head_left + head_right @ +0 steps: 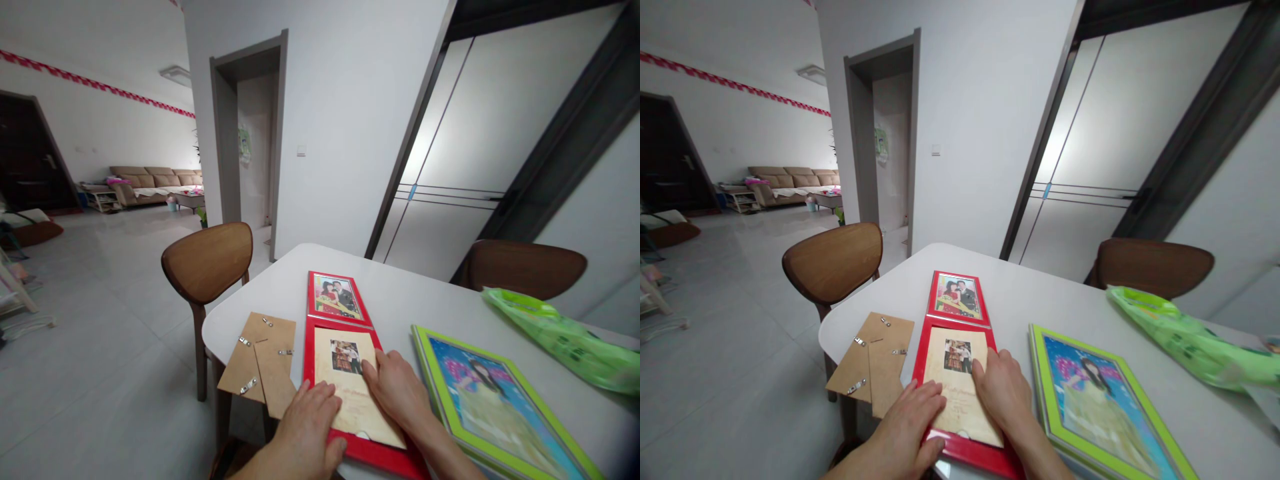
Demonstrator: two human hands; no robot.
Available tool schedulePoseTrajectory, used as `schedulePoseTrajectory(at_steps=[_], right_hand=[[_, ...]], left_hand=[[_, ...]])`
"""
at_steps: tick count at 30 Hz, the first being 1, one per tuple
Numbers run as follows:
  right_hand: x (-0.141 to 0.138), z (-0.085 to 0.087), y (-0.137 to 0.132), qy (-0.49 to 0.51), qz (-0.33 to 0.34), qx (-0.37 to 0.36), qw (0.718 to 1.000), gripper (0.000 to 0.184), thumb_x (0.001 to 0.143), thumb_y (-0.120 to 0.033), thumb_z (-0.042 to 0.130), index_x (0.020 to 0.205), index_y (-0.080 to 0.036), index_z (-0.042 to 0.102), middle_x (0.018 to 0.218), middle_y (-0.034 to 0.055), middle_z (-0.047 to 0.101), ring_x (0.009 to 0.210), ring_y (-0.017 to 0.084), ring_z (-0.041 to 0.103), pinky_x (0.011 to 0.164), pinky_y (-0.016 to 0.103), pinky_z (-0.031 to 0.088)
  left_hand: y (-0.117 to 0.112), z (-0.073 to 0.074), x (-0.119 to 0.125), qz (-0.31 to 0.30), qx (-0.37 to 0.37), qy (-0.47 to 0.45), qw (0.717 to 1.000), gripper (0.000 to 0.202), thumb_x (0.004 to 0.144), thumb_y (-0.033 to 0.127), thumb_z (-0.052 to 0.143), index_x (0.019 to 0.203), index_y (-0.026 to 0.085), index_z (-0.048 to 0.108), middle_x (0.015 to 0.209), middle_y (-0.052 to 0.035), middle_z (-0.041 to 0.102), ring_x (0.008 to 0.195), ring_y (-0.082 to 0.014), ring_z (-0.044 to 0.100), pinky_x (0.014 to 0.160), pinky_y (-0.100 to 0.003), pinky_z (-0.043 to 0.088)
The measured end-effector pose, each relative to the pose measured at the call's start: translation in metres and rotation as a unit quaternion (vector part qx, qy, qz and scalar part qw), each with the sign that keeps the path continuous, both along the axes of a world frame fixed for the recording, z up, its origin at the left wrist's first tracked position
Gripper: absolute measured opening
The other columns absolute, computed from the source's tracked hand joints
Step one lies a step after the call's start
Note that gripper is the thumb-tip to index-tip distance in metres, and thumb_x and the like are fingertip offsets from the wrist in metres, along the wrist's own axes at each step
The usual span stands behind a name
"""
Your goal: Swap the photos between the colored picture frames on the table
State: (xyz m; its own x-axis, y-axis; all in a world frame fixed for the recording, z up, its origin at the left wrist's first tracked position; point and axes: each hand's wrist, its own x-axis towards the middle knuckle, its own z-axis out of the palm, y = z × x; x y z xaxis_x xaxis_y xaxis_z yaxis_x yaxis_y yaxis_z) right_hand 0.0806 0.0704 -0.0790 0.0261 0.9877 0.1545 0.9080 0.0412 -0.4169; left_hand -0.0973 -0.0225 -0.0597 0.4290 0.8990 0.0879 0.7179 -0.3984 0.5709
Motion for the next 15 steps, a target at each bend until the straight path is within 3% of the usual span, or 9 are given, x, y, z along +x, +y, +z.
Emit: schedulePoseTrajectory(at_steps=[4,7,10,13,15], right_hand=[[0.003,-0.002,-0.004,-0.132,0.004,0.038,0.991,0.033,0.076,-0.036,0.037,0.093,-0.013,0.055,0.081,0.0118,0.055,0.075,0.023,0.052,0.064,0.032,0.035],[-0.007,0.005,-0.009,-0.125,0.022,0.056,0.99,0.036,0.077,-0.035,0.037,0.101,-0.014,0.053,0.089,0.0121,0.056,0.082,0.023,0.051,0.068,0.032,0.035],[-0.044,0.015,-0.025,-0.045,0.136,0.057,0.988,0.037,0.078,-0.034,0.038,0.107,-0.015,0.051,0.099,0.0113,0.056,0.091,0.021,0.048,0.077,0.03,0.032],[-0.094,0.017,-0.042,-0.015,0.237,0.042,0.971,0.038,0.075,-0.041,0.042,0.106,-0.021,0.052,0.094,0.0085,0.059,0.089,0.023,0.048,0.079,0.035,0.031],[-0.121,0.014,-0.049,-0.014,0.241,0.049,0.969,0.042,0.067,-0.044,0.052,0.103,-0.022,0.053,0.093,0.0082,0.058,0.088,0.025,0.047,0.078,0.038,0.031]], left_hand=[[-0.005,-0.008,-0.03,0.008,0.033,-0.006,0.999,0.053,0.069,0.019,0.051,0.12,0.013,0.04,0.13,-0.0135,0.034,0.12,-0.0239,0.028,0.099,-0.043,0.023],[-0.005,-0.019,-0.074,0.09,0.045,0.036,0.994,0.063,0.064,0.018,0.054,0.124,0.019,0.034,0.133,-0.0108,0.029,0.123,-0.0256,0.023,0.099,-0.048,0.02],[0.002,-0.032,-0.113,0.202,0.052,0.108,0.972,0.064,0.058,0.012,0.056,0.12,0.013,0.04,0.132,-0.0157,0.031,0.121,-0.0294,0.025,0.097,-0.049,0.023],[0.013,-0.041,-0.132,0.231,0.096,0.128,0.96,0.053,0.06,0.005,0.048,0.113,0.012,0.046,0.127,-0.0137,0.04,0.117,-0.0245,0.035,0.096,-0.04,0.03],[0.019,-0.043,-0.135,0.242,0.124,0.127,0.954,0.049,0.062,0.004,0.045,0.11,0.014,0.048,0.124,-0.0107,0.044,0.113,-0.0225,0.041,0.094,-0.037,0.035]])
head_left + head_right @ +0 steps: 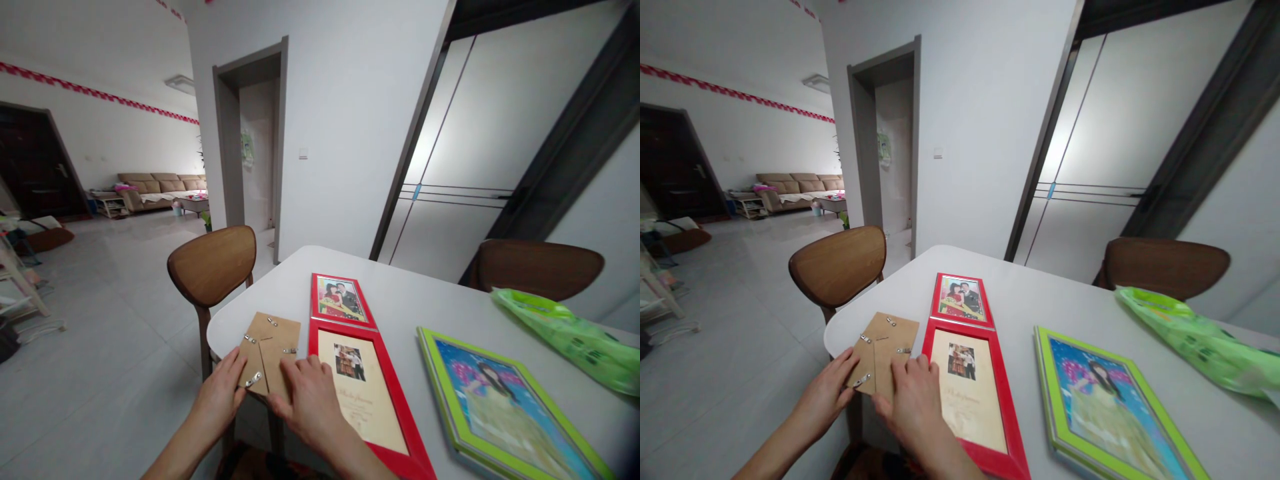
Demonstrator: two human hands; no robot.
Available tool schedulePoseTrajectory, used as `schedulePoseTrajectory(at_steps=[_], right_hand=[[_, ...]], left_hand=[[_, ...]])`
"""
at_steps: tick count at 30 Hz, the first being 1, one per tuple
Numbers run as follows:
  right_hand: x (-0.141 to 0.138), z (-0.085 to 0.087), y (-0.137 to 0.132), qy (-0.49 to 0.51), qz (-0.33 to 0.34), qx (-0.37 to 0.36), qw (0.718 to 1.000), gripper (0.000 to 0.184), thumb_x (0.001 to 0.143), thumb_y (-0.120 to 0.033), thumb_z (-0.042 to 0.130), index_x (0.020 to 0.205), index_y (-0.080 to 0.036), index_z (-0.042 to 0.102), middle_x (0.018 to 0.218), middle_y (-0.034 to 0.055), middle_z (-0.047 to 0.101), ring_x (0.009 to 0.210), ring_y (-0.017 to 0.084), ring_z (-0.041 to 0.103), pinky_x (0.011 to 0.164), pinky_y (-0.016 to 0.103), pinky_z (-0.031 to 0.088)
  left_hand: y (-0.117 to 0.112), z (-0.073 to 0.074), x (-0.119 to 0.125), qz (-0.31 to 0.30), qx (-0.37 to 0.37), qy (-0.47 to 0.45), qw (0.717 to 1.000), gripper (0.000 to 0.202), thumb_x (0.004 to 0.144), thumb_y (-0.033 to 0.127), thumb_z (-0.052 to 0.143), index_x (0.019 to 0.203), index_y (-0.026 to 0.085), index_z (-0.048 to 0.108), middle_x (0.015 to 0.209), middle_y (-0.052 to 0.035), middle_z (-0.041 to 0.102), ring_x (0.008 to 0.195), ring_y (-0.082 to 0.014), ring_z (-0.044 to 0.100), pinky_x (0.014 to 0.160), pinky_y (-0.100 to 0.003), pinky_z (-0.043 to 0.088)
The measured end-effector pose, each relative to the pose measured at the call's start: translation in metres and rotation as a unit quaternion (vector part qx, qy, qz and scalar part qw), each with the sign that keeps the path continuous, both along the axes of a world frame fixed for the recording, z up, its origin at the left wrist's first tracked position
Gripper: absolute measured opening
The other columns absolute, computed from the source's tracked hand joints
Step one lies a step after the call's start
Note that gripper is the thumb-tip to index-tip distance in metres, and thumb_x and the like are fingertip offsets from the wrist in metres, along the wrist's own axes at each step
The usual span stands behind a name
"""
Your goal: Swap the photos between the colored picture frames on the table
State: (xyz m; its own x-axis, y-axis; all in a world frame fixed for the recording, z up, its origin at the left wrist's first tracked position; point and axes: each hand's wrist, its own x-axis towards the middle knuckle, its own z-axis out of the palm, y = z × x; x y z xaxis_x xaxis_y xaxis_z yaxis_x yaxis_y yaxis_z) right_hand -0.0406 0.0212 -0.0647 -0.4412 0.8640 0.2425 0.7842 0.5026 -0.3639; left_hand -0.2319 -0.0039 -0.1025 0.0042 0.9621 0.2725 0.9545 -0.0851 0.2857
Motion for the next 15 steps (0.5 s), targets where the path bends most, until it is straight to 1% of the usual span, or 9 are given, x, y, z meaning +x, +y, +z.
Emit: schedulePoseTrajectory(at_steps=[2,3,4,6,9,11,13,15], right_hand=[[-0.015,-0.003,-0.001,0.021,-0.01,0.002,1.0,0.045,0.062,-0.04,0.058,0.103,-0.023,0.052,0.093,0.0081,0.057,0.086,0.024,0.048,0.077,0.038,0.033],[-0.018,-0.003,-0.001,0.04,-0.015,-0.001,0.999,0.045,0.062,-0.036,0.059,0.105,-0.023,0.052,0.094,0.008,0.056,0.086,0.024,0.048,0.077,0.037,0.034],[-0.017,-0.002,0.0,0.064,-0.019,-0.004,0.998,0.046,0.062,-0.033,0.058,0.106,-0.022,0.051,0.095,0.0078,0.056,0.086,0.023,0.049,0.077,0.036,0.035],[-0.007,0.004,0.0,0.111,-0.019,-0.006,0.994,0.047,0.063,-0.027,0.057,0.108,-0.021,0.05,0.096,0.0075,0.056,0.088,0.021,0.049,0.079,0.034,0.036],[0.026,0.013,-0.004,0.139,-0.019,0.011,0.99,0.043,0.063,-0.023,0.054,0.106,-0.019,0.051,0.097,0.0072,0.056,0.092,0.021,0.049,0.084,0.035,0.037],[0.056,0.014,-0.009,0.126,-0.033,0.027,0.991,0.04,0.064,-0.025,0.052,0.104,-0.02,0.053,0.1,0.0075,0.056,0.095,0.022,0.049,0.085,0.037,0.037],[0.089,0.008,-0.015,0.106,-0.058,0.038,0.992,0.04,0.064,-0.029,0.052,0.102,-0.021,0.054,0.102,0.0074,0.056,0.098,0.022,0.05,0.085,0.039,0.039],[0.118,-0.002,-0.019,0.083,-0.085,0.046,0.992,0.038,0.063,-0.032,0.051,0.1,-0.022,0.057,0.101,0.0076,0.058,0.096,0.023,0.051,0.083,0.039,0.04]], left_hand=[[0.003,0.002,0.001,0.004,0.034,0.009,0.999,0.047,0.063,0.005,0.044,0.108,0.015,0.049,0.124,-0.0098,0.045,0.111,-0.0227,0.044,0.092,-0.036,0.038],[0.004,0.004,0.002,0.001,0.055,0.018,0.998,0.046,0.063,0.006,0.044,0.108,0.015,0.049,0.123,-0.0099,0.046,0.11,-0.023,0.044,0.091,-0.037,0.039],[0.004,0.006,0.004,-0.008,0.078,0.029,0.997,0.044,0.064,0.007,0.044,0.107,0.015,0.05,0.121,-0.0103,0.047,0.11,-0.0234,0.045,0.091,-0.037,0.04],[0.0,0.012,0.012,-0.034,0.123,0.045,0.991,0.041,0.066,0.008,0.043,0.107,0.014,0.05,0.117,-0.0116,0.051,0.109,-0.0239,0.046,0.09,-0.039,0.041],[-0.008,0.02,0.037,-0.086,0.171,0.038,0.981,0.04,0.07,0.009,0.04,0.109,0.013,0.048,0.117,-0.0135,0.051,0.109,-0.0236,0.045,0.088,-0.039,0.042],[-0.014,0.023,0.063,-0.131,0.173,0.017,0.976,0.039,0.073,0.009,0.039,0.111,0.013,0.046,0.118,-0.0141,0.049,0.111,-0.023,0.043,0.089,-0.039,0.042],[-0.017,0.026,0.091,-0.179,0.138,-0.002,0.974,0.04,0.073,0.009,0.041,0.113,0.011,0.045,0.121,-0.0152,0.047,0.113,-0.0236,0.04,0.089,-0.039,0.041],[-0.018,0.028,0.116,-0.214,0.069,-0.011,0.974,0.042,0.072,0.01,0.045,0.114,0.009,0.045,0.123,-0.016,0.044,0.115,-0.0248,0.037,0.091,-0.039,0.038]])
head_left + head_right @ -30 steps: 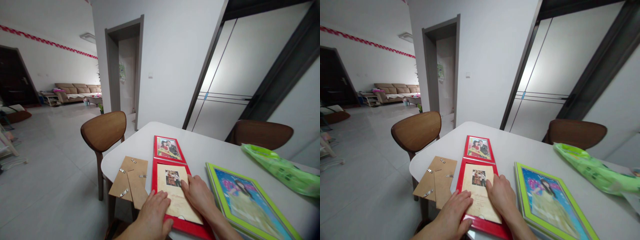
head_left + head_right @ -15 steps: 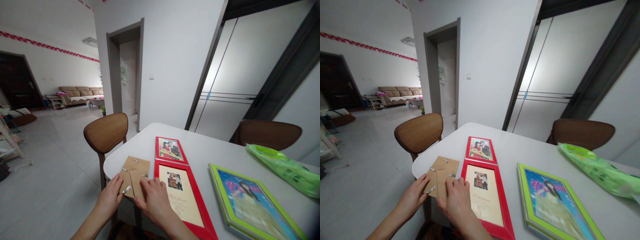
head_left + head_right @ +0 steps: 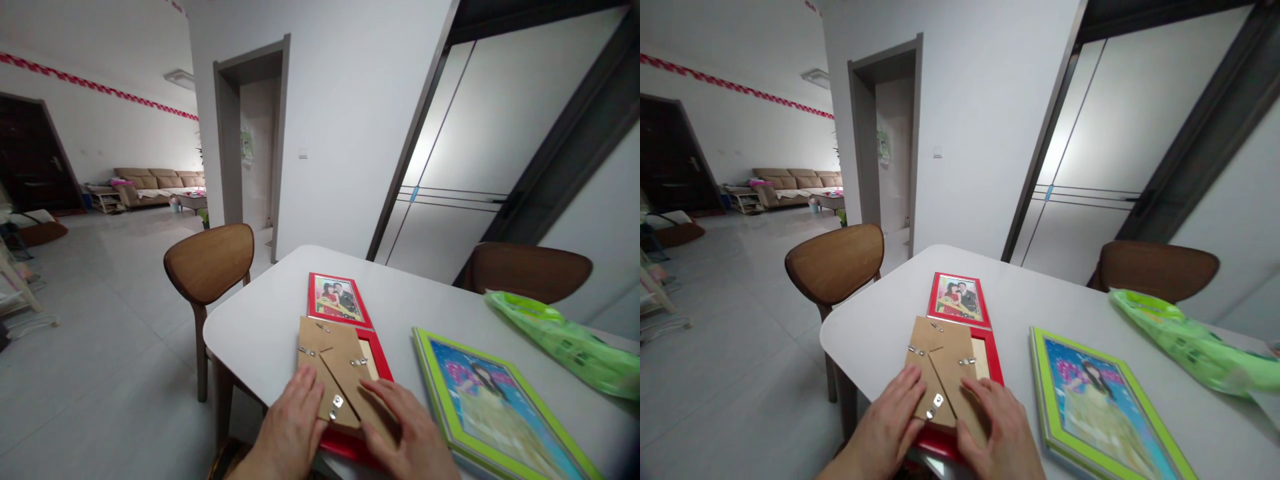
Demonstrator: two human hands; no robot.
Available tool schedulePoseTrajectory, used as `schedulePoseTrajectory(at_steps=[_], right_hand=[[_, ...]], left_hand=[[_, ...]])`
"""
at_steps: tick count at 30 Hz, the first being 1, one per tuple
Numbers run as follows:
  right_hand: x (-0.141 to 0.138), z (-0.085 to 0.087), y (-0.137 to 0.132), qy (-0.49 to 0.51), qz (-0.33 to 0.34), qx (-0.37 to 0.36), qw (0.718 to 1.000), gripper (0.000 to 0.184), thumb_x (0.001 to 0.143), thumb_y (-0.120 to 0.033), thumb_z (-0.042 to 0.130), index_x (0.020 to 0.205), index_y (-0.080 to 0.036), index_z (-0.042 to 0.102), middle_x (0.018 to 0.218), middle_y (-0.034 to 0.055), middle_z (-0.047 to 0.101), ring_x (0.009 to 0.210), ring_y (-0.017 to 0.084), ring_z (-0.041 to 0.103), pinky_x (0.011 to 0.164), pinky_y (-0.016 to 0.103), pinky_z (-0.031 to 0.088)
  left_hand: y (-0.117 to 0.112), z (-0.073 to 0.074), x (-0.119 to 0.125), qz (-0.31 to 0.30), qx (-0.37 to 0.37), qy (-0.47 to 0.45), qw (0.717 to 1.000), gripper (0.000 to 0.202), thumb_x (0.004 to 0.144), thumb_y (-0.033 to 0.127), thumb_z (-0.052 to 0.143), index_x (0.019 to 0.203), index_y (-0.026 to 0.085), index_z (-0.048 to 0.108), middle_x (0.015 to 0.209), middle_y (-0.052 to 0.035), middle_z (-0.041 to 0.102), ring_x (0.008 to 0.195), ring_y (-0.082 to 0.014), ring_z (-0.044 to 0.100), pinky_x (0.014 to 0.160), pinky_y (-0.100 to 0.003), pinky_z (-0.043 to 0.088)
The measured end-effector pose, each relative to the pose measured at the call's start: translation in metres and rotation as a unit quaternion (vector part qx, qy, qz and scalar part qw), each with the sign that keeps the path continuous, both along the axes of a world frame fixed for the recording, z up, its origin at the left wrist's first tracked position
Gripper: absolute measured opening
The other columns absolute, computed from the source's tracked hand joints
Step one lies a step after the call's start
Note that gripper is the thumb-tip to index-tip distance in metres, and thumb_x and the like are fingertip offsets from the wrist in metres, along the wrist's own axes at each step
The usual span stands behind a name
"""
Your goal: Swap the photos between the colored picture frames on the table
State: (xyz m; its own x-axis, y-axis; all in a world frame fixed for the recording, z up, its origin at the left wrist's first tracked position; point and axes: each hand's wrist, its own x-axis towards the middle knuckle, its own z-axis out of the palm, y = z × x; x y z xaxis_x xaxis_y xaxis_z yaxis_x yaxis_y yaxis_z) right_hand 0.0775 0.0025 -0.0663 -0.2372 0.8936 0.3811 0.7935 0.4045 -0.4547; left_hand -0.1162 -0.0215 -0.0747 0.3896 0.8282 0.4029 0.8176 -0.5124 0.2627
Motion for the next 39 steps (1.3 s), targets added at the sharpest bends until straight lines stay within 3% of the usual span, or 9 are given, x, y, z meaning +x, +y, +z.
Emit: schedulePoseTrajectory(at_steps=[4,11,17,21,24,30,34,39], right_hand=[[0.032,-0.018,-0.002,-0.044,-0.023,-0.017,0.999,0.035,0.063,-0.032,0.05,0.095,-0.02,0.06,0.097,0.0092,0.059,0.091,0.022,0.054,0.08,0.038,0.043],[0.028,-0.033,0.001,-0.093,-0.028,0.0,0.995,0.034,0.065,-0.032,0.051,0.095,-0.019,0.062,0.097,0.0106,0.058,0.092,0.024,0.051,0.079,0.04,0.04],[0.027,-0.024,0.014,-0.112,-0.016,-0.013,0.993,0.031,0.073,-0.032,0.044,0.095,-0.019,0.061,0.098,0.0106,0.056,0.091,0.022,0.05,0.08,0.036,0.039],[0.021,-0.015,0.033,-0.148,-0.059,-0.012,0.987,0.033,0.077,-0.03,0.038,0.098,-0.016,0.059,0.098,0.0122,0.055,0.087,0.022,0.051,0.077,0.034,0.04],[0.018,-0.015,0.041,-0.169,-0.073,-0.018,0.983,0.033,0.079,-0.031,0.036,0.095,-0.016,0.06,0.101,0.0132,0.053,0.09,0.023,0.05,0.078,0.035,0.04],[0.02,-0.017,0.04,-0.16,-0.048,-0.037,0.985,0.034,0.08,-0.029,0.034,0.093,-0.012,0.061,0.105,0.0146,0.051,0.095,0.021,0.049,0.083,0.031,0.038],[0.019,-0.018,0.03,-0.161,-0.034,-0.011,0.986,0.034,0.078,-0.032,0.039,0.1,-0.015,0.058,0.11,0.0136,0.051,0.101,0.024,0.046,0.085,0.037,0.037],[0.009,-0.012,0.002,-0.149,0.119,-0.013,0.982,0.029,0.079,-0.031,0.04,0.103,-0.03,0.056,0.116,0.0045,0.05,0.107,0.021,0.042,0.088,0.039,0.034]], left_hand=[[0.006,0.001,0.029,-0.024,-0.128,0.006,0.992,0.043,0.073,0.016,0.051,0.115,0.008,0.046,0.125,-0.0155,0.041,0.117,-0.0249,0.034,0.097,-0.038,0.032],[0.012,0.006,0.022,-0.032,-0.196,0.0,0.98,0.037,0.077,0.031,0.051,0.112,0.018,0.048,0.125,-0.0101,0.043,0.117,-0.0228,0.034,0.099,-0.048,0.018],[0.008,0.016,0.016,-0.051,-0.217,-0.005,0.975,0.041,0.08,0.037,0.046,0.116,0.018,0.044,0.128,-0.0103,0.039,0.119,-0.0212,0.031,0.1,-0.049,0.013],[0.008,0.012,0.014,-0.062,-0.215,-0.007,0.975,0.059,0.071,0.048,0.054,0.119,0.018,0.04,0.13,-0.0113,0.035,0.12,-0.0233,0.03,0.1,-0.048,0.012],[0.01,0.009,0.014,-0.06,-0.217,0.0,0.974,0.063,0.066,0.047,0.059,0.119,0.019,0.04,0.13,-0.0108,0.036,0.119,-0.0235,0.03,0.1,-0.046,0.013],[0.013,0.005,0.014,-0.058,-0.21,0.006,0.976,0.066,0.065,0.049,0.059,0.119,0.017,0.04,0.129,-0.0112,0.037,0.118,-0.0228,0.032,0.1,-0.042,0.017],[0.013,0.002,0.012,-0.056,-0.2,0.005,0.978,0.065,0.063,0.047,0.062,0.117,0.017,0.042,0.128,-0.0109,0.038,0.117,-0.0228,0.033,0.1,-0.041,0.019],[0.013,-0.003,0.01,-0.056,-0.195,-0.006,0.979,0.064,0.062,0.045,0.064,0.117,0.019,0.042,0.128,-0.0085,0.039,0.117,-0.022,0.035,0.099,-0.04,0.021]])
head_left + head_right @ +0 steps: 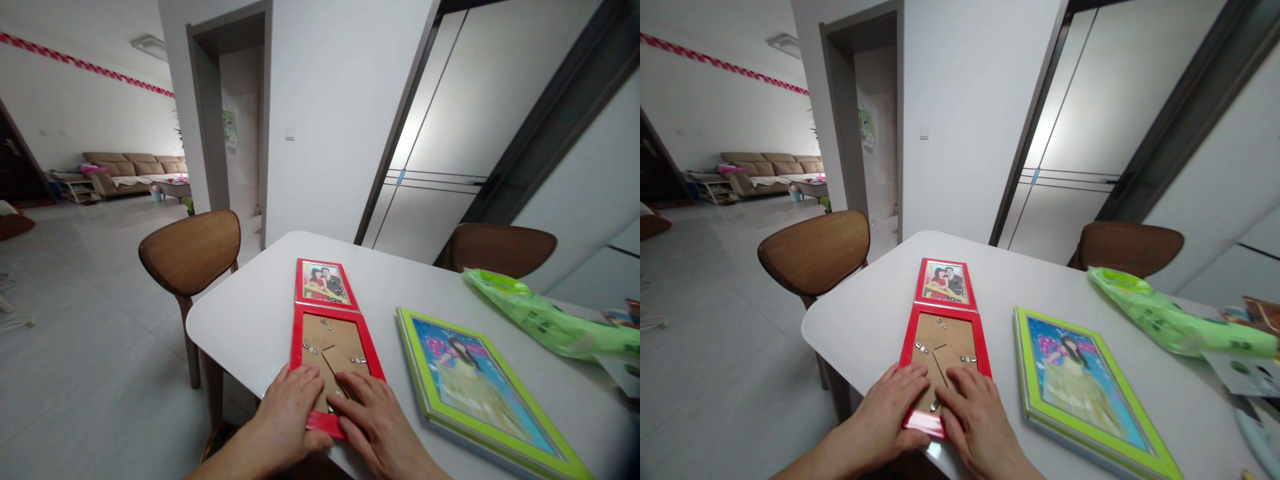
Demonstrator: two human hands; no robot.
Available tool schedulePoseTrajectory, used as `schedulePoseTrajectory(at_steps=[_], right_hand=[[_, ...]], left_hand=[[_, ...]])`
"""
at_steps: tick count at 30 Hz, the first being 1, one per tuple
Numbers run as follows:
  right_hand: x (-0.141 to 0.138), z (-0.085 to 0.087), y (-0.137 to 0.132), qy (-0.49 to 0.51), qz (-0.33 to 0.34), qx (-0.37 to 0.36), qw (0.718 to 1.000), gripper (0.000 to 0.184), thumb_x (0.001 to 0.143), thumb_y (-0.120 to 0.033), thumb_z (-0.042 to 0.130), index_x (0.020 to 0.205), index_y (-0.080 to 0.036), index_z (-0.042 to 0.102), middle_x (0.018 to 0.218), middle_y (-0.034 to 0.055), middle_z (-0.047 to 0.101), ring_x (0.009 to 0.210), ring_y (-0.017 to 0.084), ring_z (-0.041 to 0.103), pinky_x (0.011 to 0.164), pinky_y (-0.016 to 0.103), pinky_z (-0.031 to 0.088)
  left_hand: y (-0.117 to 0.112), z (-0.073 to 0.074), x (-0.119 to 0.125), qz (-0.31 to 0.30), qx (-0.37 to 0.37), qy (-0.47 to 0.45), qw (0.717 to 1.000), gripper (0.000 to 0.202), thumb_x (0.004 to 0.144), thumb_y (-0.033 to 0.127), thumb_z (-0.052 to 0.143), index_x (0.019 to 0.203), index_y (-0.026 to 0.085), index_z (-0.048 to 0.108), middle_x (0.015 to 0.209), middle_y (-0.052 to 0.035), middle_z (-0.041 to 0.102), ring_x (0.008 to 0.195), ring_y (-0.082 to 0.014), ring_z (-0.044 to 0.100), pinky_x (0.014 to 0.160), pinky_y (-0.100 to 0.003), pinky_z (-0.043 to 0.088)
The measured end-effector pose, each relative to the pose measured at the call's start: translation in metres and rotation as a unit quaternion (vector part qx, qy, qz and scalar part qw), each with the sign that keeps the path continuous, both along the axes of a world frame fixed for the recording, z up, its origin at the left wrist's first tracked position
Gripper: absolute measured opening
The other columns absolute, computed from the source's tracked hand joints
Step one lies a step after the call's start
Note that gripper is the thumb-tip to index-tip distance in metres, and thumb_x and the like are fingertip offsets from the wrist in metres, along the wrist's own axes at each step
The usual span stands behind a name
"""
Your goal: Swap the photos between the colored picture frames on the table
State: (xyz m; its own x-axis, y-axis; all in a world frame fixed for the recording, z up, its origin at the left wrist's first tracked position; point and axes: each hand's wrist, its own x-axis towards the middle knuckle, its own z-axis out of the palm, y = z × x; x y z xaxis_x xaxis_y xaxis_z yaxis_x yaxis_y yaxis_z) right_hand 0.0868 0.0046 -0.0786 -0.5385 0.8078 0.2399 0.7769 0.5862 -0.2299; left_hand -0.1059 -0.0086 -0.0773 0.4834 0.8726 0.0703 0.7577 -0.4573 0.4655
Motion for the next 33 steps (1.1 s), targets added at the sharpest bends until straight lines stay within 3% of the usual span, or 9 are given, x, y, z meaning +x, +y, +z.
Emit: schedulePoseTrajectory(at_steps=[3,9,15,21,27,29,33], right_hand=[[-0.004,0.007,-0.011,-0.01,0.047,-0.025,0.999,0.027,0.079,-0.035,0.041,0.101,-0.036,0.056,0.117,0.0016,0.049,0.108,0.022,0.04,0.088,0.04,0.033],[-0.002,0.011,-0.013,-0.003,0.055,-0.048,0.997,0.027,0.079,-0.036,0.041,0.1,-0.034,0.057,0.118,0.0026,0.047,0.109,0.022,0.038,0.088,0.04,0.032],[-0.024,0.01,0.017,0.041,0.002,-0.054,0.998,0.037,0.08,-0.026,0.036,0.115,-0.023,0.047,0.112,0.0086,0.05,0.102,0.02,0.043,0.086,0.036,0.034],[-0.057,0.011,0.047,-0.001,-0.029,-0.034,0.999,0.03,0.076,-0.015,0.038,0.098,-0.022,0.056,0.097,0.0057,0.053,0.091,0.018,0.044,0.079,0.031,0.033],[-0.058,0.008,0.048,-0.028,0.003,-0.022,0.999,0.027,0.077,-0.016,0.038,0.093,-0.025,0.057,0.093,0.0038,0.054,0.087,0.017,0.044,0.074,0.029,0.032],[-0.054,0.006,0.054,-0.002,-0.013,-0.029,0.999,0.029,0.077,-0.017,0.038,0.098,-0.025,0.056,0.095,0.0031,0.055,0.088,0.016,0.046,0.076,0.026,0.033],[-0.044,0.002,0.081,0.036,-0.108,-0.022,0.993,0.03,0.078,-0.022,0.038,0.101,-0.016,0.056,0.097,0.008,0.058,0.09,0.017,0.049,0.078,0.026,0.034]], left_hand=[[0.0,-0.001,0.0,0.001,0.003,-0.002,1.0,0.062,0.063,0.044,0.063,0.116,0.019,0.042,0.128,-0.0081,0.039,0.116,-0.0217,0.035,0.099,-0.04,0.021],[-0.001,0.0,-0.003,-0.001,0.015,-0.019,1.0,0.059,0.062,0.041,0.066,0.112,0.019,0.045,0.126,-0.0083,0.042,0.115,-0.0213,0.037,0.098,-0.039,0.023],[0.0,-0.004,-0.007,-0.018,0.022,-0.04,0.999,0.05,0.061,0.038,0.068,0.104,0.018,0.049,0.123,-0.0072,0.045,0.113,-0.0206,0.038,0.099,-0.035,0.022],[0.0,-0.001,-0.008,-0.019,0.019,-0.046,0.999,0.034,0.062,0.034,0.069,0.088,0.019,0.053,0.109,-0.0033,0.053,0.101,-0.0197,0.046,0.092,-0.031,0.03],[0.0,-0.004,-0.012,-0.019,0.02,-0.048,0.998,0.032,0.061,0.037,0.069,0.083,0.019,0.054,0.11,-0.0042,0.053,0.102,-0.0203,0.045,0.091,-0.031,0.031],[-0.001,-0.006,-0.013,-0.019,0.019,-0.047,0.999,0.033,0.061,0.036,0.069,0.085,0.019,0.054,0.116,-0.0045,0.05,0.107,-0.0199,0.043,0.094,-0.031,0.027],[-0.003,-0.007,-0.013,-0.023,0.02,-0.055,0.998,0.038,0.061,0.035,0.07,0.09,0.019,0.053,0.121,-0.0049,0.046,0.111,-0.0196,0.04,0.098,-0.032,0.023]])
